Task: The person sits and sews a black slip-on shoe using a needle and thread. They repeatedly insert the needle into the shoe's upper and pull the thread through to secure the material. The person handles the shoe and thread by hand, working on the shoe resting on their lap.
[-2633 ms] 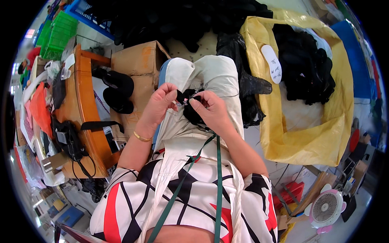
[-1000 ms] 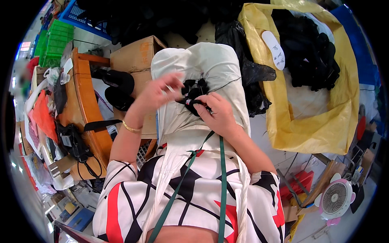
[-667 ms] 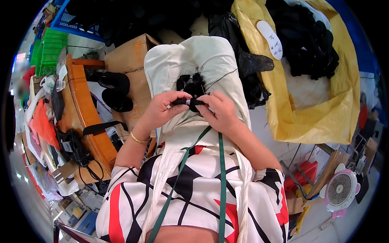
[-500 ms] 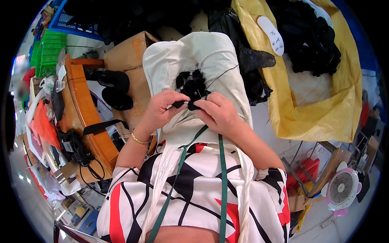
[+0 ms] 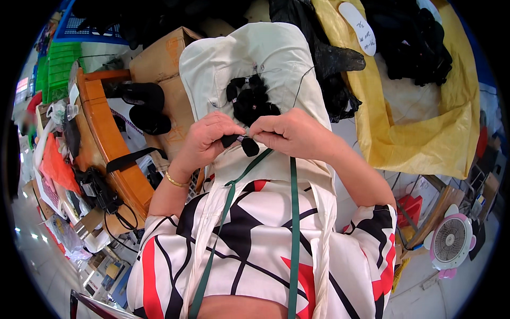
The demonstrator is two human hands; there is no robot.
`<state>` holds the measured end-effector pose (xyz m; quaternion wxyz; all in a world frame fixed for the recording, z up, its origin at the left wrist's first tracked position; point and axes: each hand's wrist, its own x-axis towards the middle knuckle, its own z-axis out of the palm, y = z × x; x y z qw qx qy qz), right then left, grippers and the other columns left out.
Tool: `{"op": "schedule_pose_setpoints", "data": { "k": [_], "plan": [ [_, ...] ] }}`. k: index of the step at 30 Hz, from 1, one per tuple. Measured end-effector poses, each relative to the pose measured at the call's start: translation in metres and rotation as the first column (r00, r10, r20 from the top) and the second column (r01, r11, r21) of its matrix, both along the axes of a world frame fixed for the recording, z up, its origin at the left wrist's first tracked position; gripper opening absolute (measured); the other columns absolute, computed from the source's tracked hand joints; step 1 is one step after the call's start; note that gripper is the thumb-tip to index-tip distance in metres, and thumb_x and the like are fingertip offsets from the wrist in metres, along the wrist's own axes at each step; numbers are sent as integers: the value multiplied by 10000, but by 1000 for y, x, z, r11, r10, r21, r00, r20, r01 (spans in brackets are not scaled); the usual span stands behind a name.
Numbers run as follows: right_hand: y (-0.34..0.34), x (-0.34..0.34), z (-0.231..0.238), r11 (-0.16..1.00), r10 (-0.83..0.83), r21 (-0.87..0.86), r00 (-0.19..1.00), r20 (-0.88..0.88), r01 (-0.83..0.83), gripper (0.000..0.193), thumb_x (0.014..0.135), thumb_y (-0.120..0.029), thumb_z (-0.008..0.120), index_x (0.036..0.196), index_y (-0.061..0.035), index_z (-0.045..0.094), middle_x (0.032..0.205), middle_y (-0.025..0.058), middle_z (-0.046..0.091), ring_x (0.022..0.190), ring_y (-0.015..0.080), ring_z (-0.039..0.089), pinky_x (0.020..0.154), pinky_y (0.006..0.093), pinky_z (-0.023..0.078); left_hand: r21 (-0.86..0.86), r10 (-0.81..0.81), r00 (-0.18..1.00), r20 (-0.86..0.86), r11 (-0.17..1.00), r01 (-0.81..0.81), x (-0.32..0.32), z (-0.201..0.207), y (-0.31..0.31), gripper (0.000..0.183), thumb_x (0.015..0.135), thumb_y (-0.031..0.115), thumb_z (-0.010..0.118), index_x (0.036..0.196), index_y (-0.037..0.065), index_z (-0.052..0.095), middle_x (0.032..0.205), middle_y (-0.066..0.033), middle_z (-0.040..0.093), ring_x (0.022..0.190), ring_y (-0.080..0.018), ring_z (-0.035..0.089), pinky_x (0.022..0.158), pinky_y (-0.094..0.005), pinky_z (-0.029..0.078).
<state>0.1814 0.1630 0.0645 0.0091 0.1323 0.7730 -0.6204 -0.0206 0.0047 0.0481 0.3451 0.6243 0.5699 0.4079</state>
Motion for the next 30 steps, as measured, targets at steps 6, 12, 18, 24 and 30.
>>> {"op": "schedule_pose_setpoints", "data": {
  "k": [6,12,18,24,30],
  "plan": [
    [5,-1,1,997,64,-50,998,14,-64,170,898,-31,647,1054,-34,714,844,95,712,702,192,664,664,283,517,30,0,1000,14,1000,0,-1,2,-1,445,611,-144,623,994,60,726,822,-70,661,841,-265,624,812,-361,503],
    [10,-1,2,990,108,-93,993,55,-102,208,890,-21,646,1085,-25,719,902,110,728,751,210,685,710,290,532,58,1,1000,22,998,-2,0,3,0,421,623,-129,649,986,65,735,830,-60,682,827,-255,636,816,-358,510],
    [14,-1,8,986,150,-89,986,75,-144,229,879,-6,635,1091,-17,720,918,126,732,754,213,688,714,295,535,66,-24,1000,-11,998,25,-1,0,-1,208,771,55,773,976,65,740,867,-49,712,833,-239,665,787,-338,523],
    [10,-1,3,982,142,-132,989,29,-137,223,880,4,625,1083,-10,716,916,125,728,780,200,688,727,286,528,29,0,999,33,1000,-1,1,1,-4,254,739,51,807,984,63,743,890,-45,723,855,-232,668,792,-330,523],
    [-4,4,-17,963,25,-265,995,-99,-50,165,920,7,628,1068,-13,698,918,80,712,814,150,661,742,268,509,33,56,981,186,997,-63,8,-1,-7,239,737,-15,783,965,46,743,925,-54,737,880,-231,675,807,-331,518]
  ]
}}
